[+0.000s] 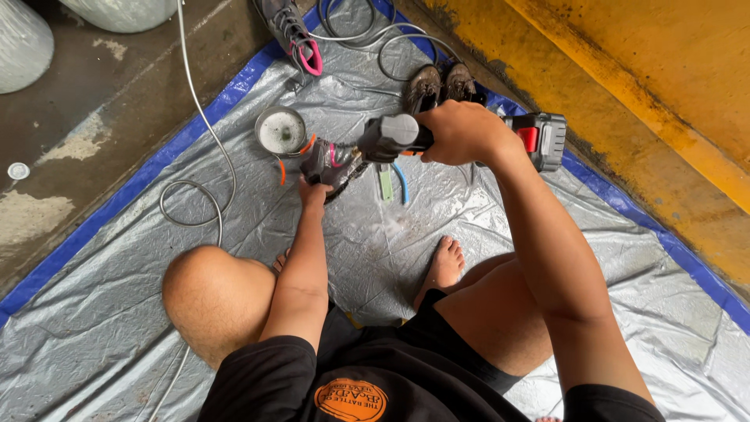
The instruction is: The person scrubs the sole of a shoe with a green brush while sitting on a tarp. They then use a handheld power washer to rinse the shoe and a second shoe nearby.
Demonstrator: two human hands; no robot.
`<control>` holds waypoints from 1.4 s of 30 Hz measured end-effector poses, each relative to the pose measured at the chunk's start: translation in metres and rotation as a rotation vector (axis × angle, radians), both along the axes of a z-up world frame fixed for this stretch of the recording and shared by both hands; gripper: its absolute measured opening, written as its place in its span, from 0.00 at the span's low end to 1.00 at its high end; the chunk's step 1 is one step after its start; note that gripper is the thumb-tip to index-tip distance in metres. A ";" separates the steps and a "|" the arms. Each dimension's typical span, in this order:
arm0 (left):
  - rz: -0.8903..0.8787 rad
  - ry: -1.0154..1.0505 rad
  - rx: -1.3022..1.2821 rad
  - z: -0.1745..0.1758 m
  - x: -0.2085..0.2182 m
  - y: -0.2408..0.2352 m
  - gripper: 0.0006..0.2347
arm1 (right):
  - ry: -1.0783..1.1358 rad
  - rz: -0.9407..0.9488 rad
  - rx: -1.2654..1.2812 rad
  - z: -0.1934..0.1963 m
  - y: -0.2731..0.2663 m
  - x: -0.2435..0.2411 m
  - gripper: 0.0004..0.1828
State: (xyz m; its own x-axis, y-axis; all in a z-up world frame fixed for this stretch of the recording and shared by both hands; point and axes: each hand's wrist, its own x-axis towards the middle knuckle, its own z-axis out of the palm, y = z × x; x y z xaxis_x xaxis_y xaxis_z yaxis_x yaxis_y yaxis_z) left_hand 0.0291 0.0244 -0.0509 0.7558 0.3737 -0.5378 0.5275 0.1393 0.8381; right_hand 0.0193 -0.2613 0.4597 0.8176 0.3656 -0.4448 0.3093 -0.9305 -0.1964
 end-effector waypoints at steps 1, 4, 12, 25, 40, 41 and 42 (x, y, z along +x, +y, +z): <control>0.001 -0.007 -0.001 0.003 0.003 0.000 0.48 | -0.007 0.001 -0.001 -0.001 -0.003 0.002 0.25; -0.005 0.084 0.044 0.002 0.009 0.002 0.50 | 0.067 -0.014 0.034 -0.003 -0.007 0.005 0.28; -0.256 0.153 0.301 0.021 0.008 0.008 0.55 | 0.029 -0.023 0.081 -0.008 -0.001 0.006 0.26; -0.479 0.136 0.494 0.099 0.004 -0.008 0.34 | 0.049 -0.061 0.029 0.019 -0.005 -0.005 0.22; -0.459 0.126 0.718 0.056 0.021 -0.004 0.22 | 0.006 -0.112 0.056 -0.022 -0.048 0.015 0.26; -0.469 0.151 0.743 0.048 0.024 0.000 0.24 | -0.011 -0.109 0.068 -0.029 -0.049 0.018 0.28; -0.479 0.176 0.769 0.041 0.028 0.004 0.25 | -0.028 -0.106 0.079 -0.036 -0.050 0.021 0.29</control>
